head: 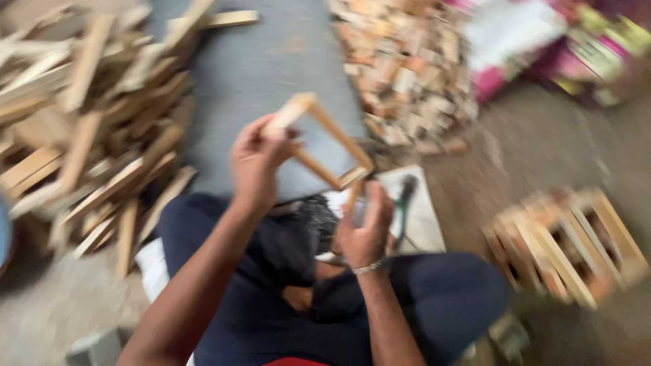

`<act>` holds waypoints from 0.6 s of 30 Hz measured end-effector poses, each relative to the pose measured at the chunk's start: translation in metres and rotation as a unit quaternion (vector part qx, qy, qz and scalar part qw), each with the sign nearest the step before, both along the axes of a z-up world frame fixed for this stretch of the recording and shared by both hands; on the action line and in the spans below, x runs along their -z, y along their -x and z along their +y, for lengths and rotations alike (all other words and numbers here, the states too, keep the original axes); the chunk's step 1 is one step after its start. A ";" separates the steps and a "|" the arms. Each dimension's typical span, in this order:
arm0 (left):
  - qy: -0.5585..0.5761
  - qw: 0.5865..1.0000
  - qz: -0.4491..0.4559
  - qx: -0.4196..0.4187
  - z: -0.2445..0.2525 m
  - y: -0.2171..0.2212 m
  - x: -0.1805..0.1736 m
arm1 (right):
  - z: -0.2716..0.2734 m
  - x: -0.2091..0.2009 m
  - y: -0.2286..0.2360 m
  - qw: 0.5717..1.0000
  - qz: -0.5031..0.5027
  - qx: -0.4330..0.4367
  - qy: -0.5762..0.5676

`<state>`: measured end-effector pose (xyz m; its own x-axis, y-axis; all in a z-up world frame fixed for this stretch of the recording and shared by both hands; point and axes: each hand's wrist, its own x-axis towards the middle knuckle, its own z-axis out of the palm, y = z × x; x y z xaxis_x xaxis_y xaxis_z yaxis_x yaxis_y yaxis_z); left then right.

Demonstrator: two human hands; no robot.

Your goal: The person sits on the floor and assembles small wooden frames by joining two pieces of wood at right angles. They use a hammer to drive nails into the wood, then place the completed frames into a nearby stack.

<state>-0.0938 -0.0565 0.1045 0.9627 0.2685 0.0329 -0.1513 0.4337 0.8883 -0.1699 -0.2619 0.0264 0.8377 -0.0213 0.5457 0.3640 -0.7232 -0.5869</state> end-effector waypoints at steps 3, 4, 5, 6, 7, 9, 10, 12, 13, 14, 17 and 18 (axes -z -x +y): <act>0.126 0.985 0.118 0.019 -0.009 0.022 0.007 | -0.032 -0.045 0.032 0.989 0.011 -0.066 0.134; 0.144 0.978 0.153 0.006 -0.013 0.027 0.009 | -0.039 -0.058 0.039 0.990 0.021 -0.046 0.135; 0.165 0.974 0.153 0.024 -0.021 0.035 0.014 | -0.046 -0.069 0.040 0.990 0.018 -0.042 0.137; 0.186 0.969 0.155 0.041 -0.029 0.040 0.016 | -0.050 -0.080 0.043 0.989 0.016 -0.037 0.139; 0.176 0.970 0.157 0.062 -0.043 0.044 0.017 | -0.056 -0.090 0.043 0.988 0.019 -0.010 0.153; 0.158 0.969 0.161 0.097 -0.080 0.054 0.014 | -0.067 -0.104 0.048 0.983 0.026 0.036 0.180; 0.161 0.966 0.156 0.131 -0.100 0.058 0.010 | -0.074 -0.108 0.052 0.979 0.023 0.063 0.193; 0.162 0.959 0.151 0.178 -0.142 0.059 0.002 | -0.099 -0.113 0.061 0.969 0.011 0.111 0.221; 0.161 0.955 0.155 0.193 -0.159 0.061 -0.003 | -0.116 -0.114 0.067 0.967 0.003 0.131 0.218; 0.147 0.952 0.149 0.225 -0.171 0.064 -0.008 | -0.136 -0.115 0.073 0.965 -0.005 0.151 0.216; 0.076 0.938 0.101 0.322 -0.187 0.065 -0.010 | -0.210 -0.111 0.080 0.932 -0.012 0.269 0.244; 0.033 0.932 0.068 0.353 -0.184 0.068 -0.006 | -0.238 -0.107 0.079 0.911 -0.016 0.315 0.266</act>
<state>-0.1617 -0.2408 0.1105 0.8943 -0.4372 -0.0956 0.3043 0.4373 0.8463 -0.2492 -0.4994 0.1337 0.7346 -0.2181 0.6425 -0.2112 -0.9734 -0.0890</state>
